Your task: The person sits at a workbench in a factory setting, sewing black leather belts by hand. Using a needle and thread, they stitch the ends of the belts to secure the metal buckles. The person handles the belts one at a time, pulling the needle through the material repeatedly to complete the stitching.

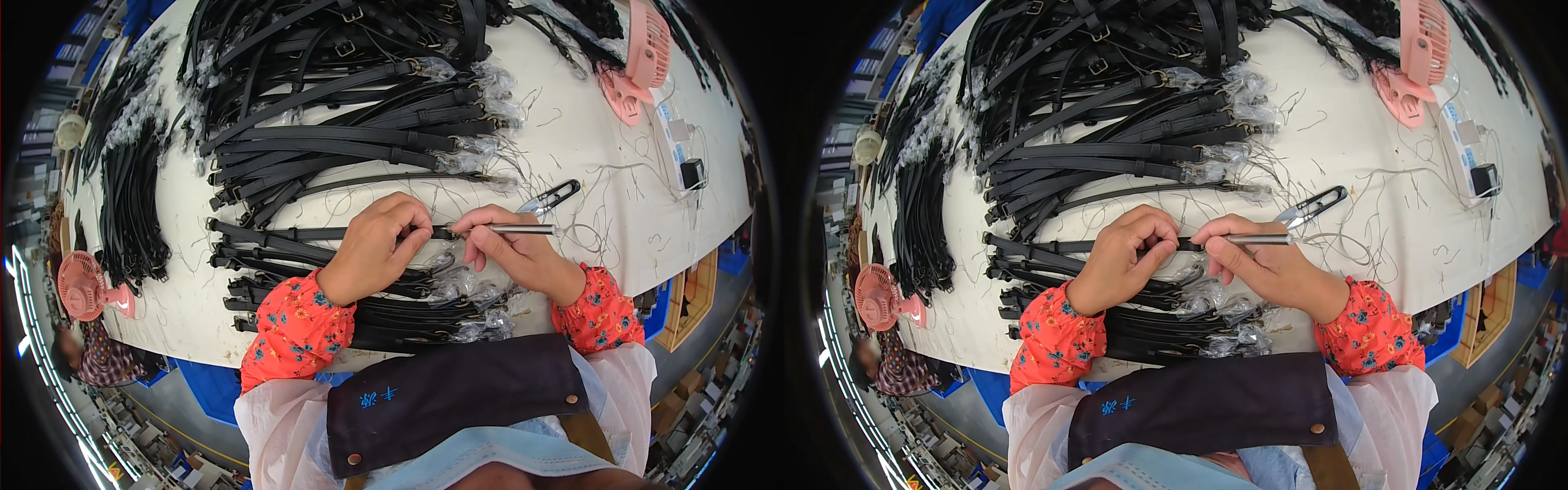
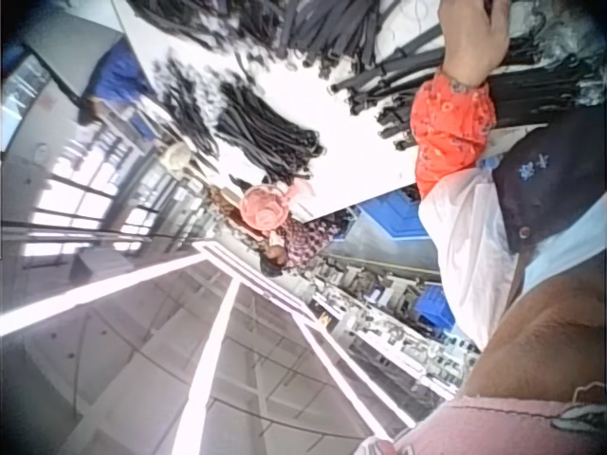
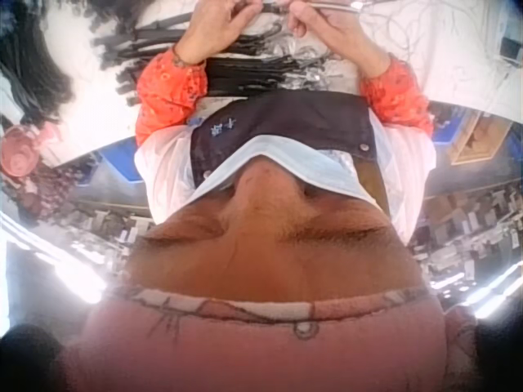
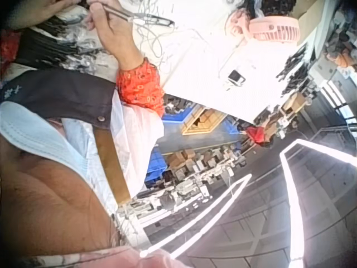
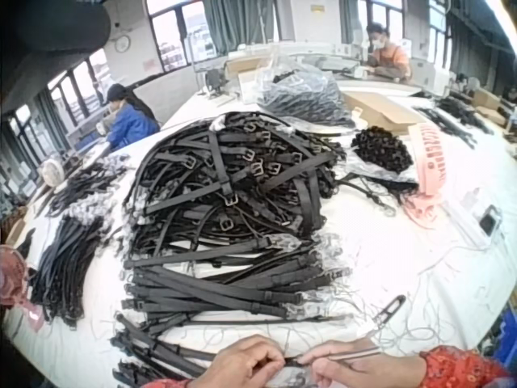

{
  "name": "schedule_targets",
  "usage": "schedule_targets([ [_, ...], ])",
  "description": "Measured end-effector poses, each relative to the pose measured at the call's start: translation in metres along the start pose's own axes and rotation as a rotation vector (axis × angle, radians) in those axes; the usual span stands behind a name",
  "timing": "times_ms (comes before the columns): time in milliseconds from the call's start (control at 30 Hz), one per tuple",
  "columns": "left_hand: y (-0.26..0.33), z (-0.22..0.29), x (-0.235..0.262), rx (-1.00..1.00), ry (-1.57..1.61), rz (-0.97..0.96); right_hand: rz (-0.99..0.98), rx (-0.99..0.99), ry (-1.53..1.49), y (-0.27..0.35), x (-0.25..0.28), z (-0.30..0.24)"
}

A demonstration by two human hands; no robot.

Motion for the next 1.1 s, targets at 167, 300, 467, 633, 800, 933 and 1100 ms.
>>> schedule_targets([
  [167, 0.001, 0.0, 0.001, -0.034, -0.005, -0.015, 0.007, 0.002, -0.001, 0.0, -0.001, 0.001],
  [300, 0.003, 0.002, 0.007, -0.046, 0.024, 0.01, 0.023, 0.023, 0.001, 0.001, 0.0, 0.0],
  [467, 0.004, 0.007, 0.008, -0.257, -0.324, 0.193, 0.099, 0.077, -0.035, 0.004, 0.005, -0.003],
  [633, 0.007, 0.012, 0.005, -0.342, -0.415, 0.251, 0.163, 0.187, -0.079, 0.005, 0.009, 0.001],
  [800, 0.007, 0.004, 0.0, -0.285, -0.313, 0.183, 0.141, 0.208, -0.059, 0.003, 0.01, -0.001],
  [933, 0.005, 0.01, 0.003, 0.039, -0.037, 0.067, 0.144, 0.205, -0.073, 0.003, 0.009, -0.001],
  [1100, 0.007, 0.006, -0.005, -0.187, -0.18, 0.146, 0.114, 0.166, -0.112, 0.003, 0.004, -0.001],
])
Point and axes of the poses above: each hand's wrist, its own y-axis away from the middle knuckle, its own x-axis out of the back of the hand, z = x × y, the point moved 4 cm from there along -y, towards the middle knuckle, and after that the axes turned 11 degrees about x, right-handed, at the moved point
